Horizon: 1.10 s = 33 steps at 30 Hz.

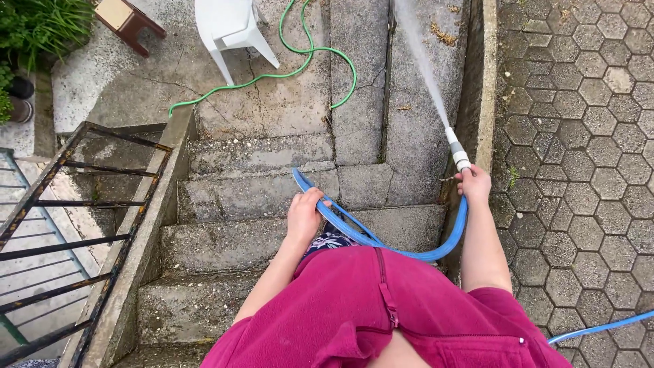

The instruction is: The person waters the ground and flowerbeds using a hose with a spray nozzle.

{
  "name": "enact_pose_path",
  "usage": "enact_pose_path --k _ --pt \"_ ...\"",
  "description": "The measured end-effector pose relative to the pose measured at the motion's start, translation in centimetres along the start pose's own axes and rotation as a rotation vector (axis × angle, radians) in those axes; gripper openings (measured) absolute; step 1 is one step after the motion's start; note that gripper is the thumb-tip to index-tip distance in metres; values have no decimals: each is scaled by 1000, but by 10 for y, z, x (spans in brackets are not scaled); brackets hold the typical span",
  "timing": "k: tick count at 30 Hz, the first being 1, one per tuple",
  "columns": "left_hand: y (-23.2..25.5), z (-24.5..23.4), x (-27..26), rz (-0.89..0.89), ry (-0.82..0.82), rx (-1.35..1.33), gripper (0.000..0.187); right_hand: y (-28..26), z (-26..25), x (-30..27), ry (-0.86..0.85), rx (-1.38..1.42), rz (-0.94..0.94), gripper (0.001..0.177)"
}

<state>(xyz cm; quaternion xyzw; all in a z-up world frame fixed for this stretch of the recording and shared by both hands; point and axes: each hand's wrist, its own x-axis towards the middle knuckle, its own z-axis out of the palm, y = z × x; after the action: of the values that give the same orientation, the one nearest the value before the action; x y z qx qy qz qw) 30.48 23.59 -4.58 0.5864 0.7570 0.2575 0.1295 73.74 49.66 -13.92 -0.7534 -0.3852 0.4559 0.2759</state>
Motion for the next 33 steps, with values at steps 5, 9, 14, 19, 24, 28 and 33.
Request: enact_pose_path --k 5,9,14,19,24,28,33 --pt "1 -13 5 -6 24 -43 30 -27 9 9 34 -75 -62 38" --pt "-8 -20 6 -11 25 -49 30 -51 18 -1 15 -49 -59 44" --pt "-14 -23 10 -43 34 -67 32 -55 23 11 29 -55 -101 41" --pt "-6 -24 12 -29 28 -75 32 -79 15 -2 9 -129 -174 36" --pt "-1 -20 13 -50 12 -83 30 -72 2 22 40 -121 -202 36" --pt "3 -14 15 -4 15 -81 27 -77 -7 25 9 -137 -208 36" --pt "4 -14 16 30 6 -77 21 -85 -10 18 9 -201 -238 32"
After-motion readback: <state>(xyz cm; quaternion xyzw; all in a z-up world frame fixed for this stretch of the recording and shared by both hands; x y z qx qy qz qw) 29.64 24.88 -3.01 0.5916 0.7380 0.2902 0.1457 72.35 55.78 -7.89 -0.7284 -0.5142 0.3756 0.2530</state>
